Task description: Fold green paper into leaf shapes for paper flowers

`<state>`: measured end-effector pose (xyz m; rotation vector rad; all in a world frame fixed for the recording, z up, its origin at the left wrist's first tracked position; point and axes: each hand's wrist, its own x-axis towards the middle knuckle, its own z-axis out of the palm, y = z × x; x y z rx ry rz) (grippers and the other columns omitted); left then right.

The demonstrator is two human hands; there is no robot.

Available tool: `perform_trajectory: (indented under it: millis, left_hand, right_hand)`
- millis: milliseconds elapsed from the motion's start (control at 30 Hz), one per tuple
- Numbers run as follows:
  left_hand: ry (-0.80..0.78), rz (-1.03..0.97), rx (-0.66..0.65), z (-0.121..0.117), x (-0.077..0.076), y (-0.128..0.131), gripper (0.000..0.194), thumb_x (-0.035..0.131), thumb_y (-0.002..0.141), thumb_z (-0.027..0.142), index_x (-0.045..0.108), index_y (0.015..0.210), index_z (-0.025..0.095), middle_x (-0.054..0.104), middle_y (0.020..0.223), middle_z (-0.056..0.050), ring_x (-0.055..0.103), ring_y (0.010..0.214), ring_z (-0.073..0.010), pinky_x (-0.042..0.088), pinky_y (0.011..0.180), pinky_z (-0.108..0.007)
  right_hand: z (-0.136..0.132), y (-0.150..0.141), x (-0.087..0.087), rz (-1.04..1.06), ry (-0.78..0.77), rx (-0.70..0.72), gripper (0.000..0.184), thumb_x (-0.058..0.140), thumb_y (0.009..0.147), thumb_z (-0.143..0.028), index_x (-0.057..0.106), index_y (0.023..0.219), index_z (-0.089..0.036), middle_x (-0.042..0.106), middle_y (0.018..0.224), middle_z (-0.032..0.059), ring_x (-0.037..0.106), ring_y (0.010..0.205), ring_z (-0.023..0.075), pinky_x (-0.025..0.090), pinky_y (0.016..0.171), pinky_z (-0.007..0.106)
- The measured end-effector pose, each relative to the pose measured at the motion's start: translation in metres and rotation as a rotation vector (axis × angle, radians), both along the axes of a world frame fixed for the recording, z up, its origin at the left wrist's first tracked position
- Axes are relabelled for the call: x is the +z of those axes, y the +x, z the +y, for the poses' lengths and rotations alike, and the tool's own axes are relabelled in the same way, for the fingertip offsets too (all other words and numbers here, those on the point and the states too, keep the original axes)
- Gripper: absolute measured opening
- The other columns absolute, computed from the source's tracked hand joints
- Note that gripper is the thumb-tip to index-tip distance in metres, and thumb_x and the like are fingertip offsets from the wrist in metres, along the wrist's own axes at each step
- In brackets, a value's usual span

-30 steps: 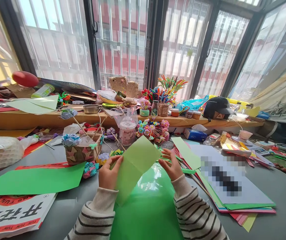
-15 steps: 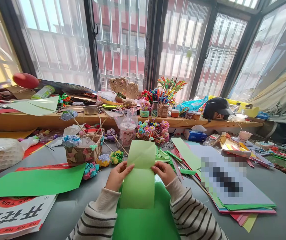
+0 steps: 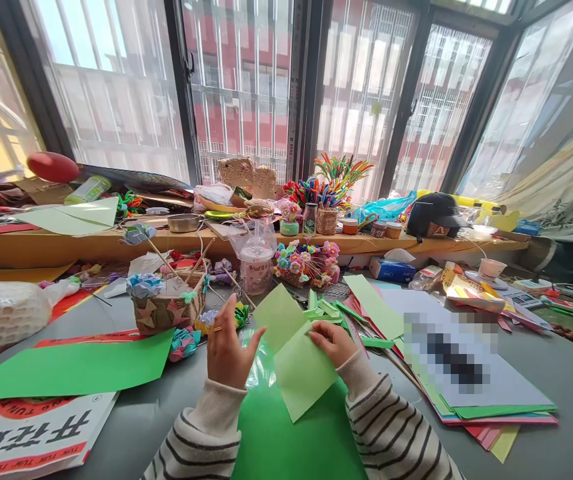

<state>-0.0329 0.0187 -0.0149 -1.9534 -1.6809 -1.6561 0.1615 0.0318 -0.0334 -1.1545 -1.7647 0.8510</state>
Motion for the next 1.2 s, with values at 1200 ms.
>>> perform_trajectory:
  millis: [1200]
  left_hand:
    - [-0.484, 0.344, -0.497, 0.001, 0.005, 0.020, 0.016, 0.043, 0.069, 0.030, 0.057, 0.068, 0.022, 0.064, 0.073, 0.002, 0.056, 0.071, -0.0157, 0.022, 0.088, -0.046]
  right_hand:
    - [-0.003, 0.002, 0.018, -0.439, 0.082, 0.183, 0.013, 0.049, 0.069, -0.021, 0.060, 0.068, -0.014, 0.060, 0.063, 0.0019, 0.053, 0.060, 0.0124, 0.040, 0.057, 0.022]
